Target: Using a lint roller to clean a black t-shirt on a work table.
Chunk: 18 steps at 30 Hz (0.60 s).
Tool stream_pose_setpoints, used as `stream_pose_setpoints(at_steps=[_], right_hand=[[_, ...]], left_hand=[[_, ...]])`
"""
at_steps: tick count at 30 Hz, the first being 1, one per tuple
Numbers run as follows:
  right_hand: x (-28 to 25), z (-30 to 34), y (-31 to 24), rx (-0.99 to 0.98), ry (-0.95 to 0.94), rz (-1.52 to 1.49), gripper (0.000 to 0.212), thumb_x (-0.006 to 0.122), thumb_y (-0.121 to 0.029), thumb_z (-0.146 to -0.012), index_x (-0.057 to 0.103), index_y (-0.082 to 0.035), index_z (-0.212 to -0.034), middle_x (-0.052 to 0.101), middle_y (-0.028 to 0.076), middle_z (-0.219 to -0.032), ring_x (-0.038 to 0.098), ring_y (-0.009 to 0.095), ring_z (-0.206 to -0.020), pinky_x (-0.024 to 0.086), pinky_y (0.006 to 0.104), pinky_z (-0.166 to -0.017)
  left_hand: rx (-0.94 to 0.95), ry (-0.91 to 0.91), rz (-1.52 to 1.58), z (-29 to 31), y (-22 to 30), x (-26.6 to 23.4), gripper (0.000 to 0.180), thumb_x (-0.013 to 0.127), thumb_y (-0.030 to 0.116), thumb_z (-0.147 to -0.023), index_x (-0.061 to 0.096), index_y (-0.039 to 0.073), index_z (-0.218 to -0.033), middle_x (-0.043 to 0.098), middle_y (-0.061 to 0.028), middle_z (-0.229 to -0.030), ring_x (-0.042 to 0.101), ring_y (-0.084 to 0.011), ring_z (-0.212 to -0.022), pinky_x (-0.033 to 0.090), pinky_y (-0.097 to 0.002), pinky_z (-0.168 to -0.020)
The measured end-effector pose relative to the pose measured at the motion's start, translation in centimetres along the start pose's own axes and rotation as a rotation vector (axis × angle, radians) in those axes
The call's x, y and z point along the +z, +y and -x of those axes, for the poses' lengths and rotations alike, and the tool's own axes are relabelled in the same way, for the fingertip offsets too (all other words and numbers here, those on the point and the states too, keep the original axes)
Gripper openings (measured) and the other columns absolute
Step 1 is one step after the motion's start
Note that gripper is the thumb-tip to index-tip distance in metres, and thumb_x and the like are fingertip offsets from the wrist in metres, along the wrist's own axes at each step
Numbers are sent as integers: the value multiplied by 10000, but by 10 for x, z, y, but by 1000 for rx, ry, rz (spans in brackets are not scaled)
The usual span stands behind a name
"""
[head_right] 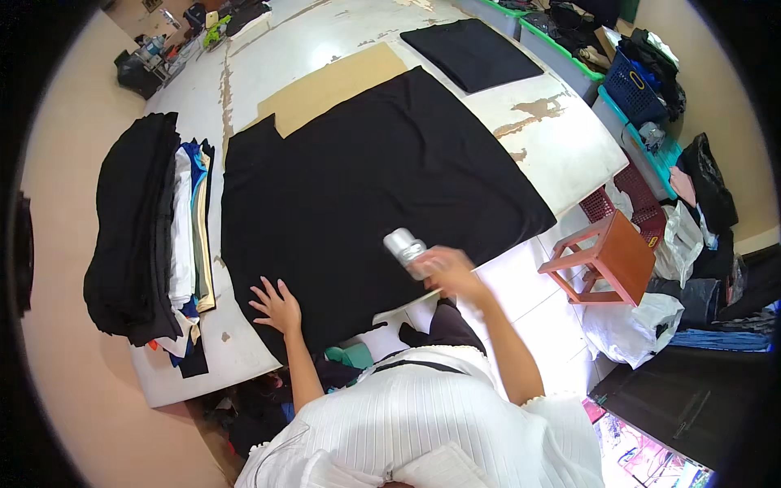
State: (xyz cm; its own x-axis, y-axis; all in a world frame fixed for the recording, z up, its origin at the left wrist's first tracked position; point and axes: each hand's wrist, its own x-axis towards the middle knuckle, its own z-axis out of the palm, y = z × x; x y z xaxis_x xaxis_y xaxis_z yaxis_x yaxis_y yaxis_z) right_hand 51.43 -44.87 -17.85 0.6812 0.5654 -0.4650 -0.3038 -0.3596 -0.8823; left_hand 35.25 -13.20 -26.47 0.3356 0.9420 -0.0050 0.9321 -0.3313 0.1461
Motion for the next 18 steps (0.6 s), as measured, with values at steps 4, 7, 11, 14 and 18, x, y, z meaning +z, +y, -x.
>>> stream_pose_setpoints(at_steps=[4, 7, 11, 14, 18], right_hand=[[-157, 2, 67, -198, 648, -280, 227, 504, -268, -898, 580, -76, -991, 496, -32, -666, 429, 17, -508, 294, 170, -387], [-187, -1, 51, -123, 1044, -46, 214, 509, -267, -893, 574, -73, -956, 455, -16, -570, 407, 44, -443, 309, 195, -378], [-109, -27, -12, -193, 472, -52, 191, 522, -248, -877, 574, -84, -961, 491, -19, -644, 431, 45, -477, 349, 183, -401], [-34, -45, -34, -44, -295, -97, 176, 552, -209, -866, 605, -81, -975, 514, 13, -657, 481, 64, -556, 388, 209, -478], [-19, -67, -36, -146, -593, 91, 195, 557, -248, -880, 624, -98, -986, 549, 23, -653, 482, 82, -525, 393, 236, -471]], left_hand=[[-16, -14, 14, 3, 13, -10, 559, 285, 491, -931, 216, 242, -1427, 84, -84, -1502, 40, -393, -1363, 10, -647, -1018], [-25, -3, -28, 1, 11, -6, 558, 287, 496, -929, 222, 247, -1424, 96, -71, -1502, 76, -396, -1358, 62, -661, -1008], [-112, -4, 39, -5, 14, -6, 571, 282, 516, -925, 213, 251, -1426, 99, -68, -1503, 101, -365, -1363, 73, -668, -999], [-256, -22, 187, -18, 23, -5, 609, 292, 558, -905, 186, 269, -1431, 68, -69, -1506, 66, -382, -1364, 18, -698, -974], [-381, -77, 186, -30, 46, -4, 615, 272, 592, -892, 170, 308, -1428, 32, -50, -1511, 4, -428, -1353, -17, -728, -941]])
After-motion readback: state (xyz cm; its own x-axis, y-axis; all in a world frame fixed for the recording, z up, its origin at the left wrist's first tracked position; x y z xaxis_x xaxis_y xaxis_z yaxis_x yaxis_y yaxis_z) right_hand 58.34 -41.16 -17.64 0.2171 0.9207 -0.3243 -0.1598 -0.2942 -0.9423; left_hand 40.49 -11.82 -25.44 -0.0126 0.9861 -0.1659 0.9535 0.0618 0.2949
